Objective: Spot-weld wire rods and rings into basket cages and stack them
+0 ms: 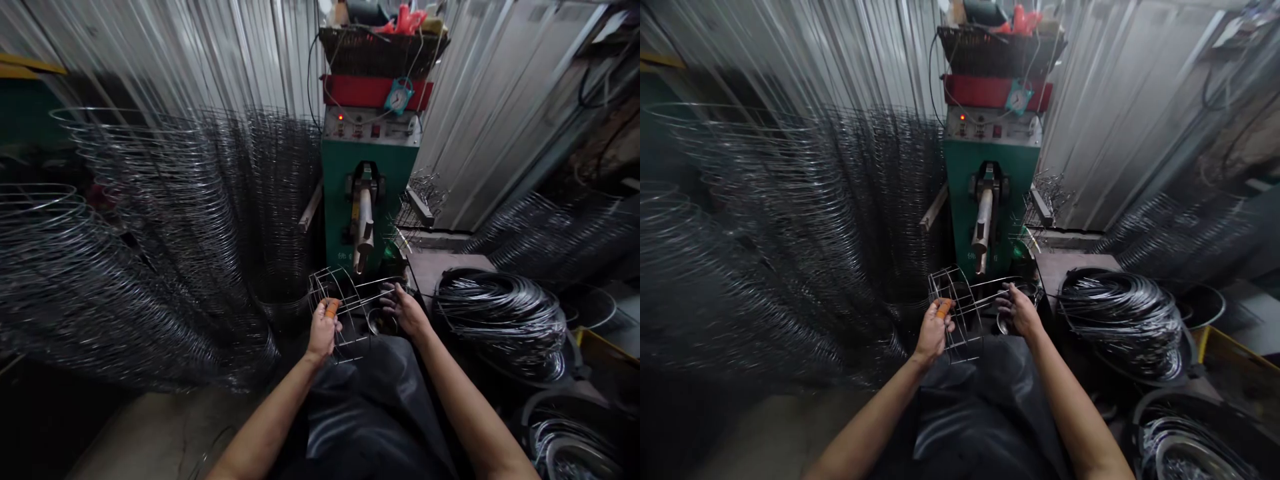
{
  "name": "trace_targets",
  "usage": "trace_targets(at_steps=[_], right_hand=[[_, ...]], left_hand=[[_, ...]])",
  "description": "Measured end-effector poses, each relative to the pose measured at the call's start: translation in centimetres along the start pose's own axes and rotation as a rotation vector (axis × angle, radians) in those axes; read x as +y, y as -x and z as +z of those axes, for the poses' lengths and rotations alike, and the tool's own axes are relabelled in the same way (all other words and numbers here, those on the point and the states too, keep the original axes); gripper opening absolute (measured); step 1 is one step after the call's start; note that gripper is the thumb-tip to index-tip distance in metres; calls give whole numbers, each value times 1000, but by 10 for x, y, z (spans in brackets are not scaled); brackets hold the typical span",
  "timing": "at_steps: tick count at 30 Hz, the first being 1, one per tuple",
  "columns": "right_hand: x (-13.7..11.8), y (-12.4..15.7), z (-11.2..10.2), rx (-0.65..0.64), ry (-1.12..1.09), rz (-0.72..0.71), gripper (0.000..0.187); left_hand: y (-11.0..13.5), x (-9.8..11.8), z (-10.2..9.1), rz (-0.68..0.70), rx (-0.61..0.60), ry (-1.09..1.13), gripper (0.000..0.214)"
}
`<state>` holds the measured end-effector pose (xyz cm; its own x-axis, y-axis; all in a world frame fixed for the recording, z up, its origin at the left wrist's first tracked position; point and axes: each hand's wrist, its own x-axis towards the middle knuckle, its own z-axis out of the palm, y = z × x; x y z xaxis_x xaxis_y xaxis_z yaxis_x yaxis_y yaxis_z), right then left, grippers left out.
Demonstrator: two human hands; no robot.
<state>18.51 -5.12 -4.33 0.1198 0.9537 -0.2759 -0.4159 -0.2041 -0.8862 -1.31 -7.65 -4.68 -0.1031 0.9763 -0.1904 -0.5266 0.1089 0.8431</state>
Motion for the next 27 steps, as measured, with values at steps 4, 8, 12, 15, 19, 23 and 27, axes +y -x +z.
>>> trace_targets(at_steps=[4,8,12,15,19,23,27], right_hand=[[-4,-51,23,101,-146,28,20],[-6,-81,31,57,-121,1,20],[-9,-92,33,29,-97,-1,23],[-9,-93,35,-29,-68,0,27],[-9,-100,38,-22,-18,9,26],[-13,-119,40,-6,-4,23,23],[-16,-143,42,-19,7,18,23]], left_hand=[[-22,-18,3,-9,33,54,29],[-42,-25,8,-18,37,54,27],[-41,-40,10,8,56,60,28],[-31,-52,6,18,67,87,29],[-32,-54,7,-3,108,117,29],[-46,-47,19,-16,128,140,29],[-59,-42,29,-22,137,156,30]])
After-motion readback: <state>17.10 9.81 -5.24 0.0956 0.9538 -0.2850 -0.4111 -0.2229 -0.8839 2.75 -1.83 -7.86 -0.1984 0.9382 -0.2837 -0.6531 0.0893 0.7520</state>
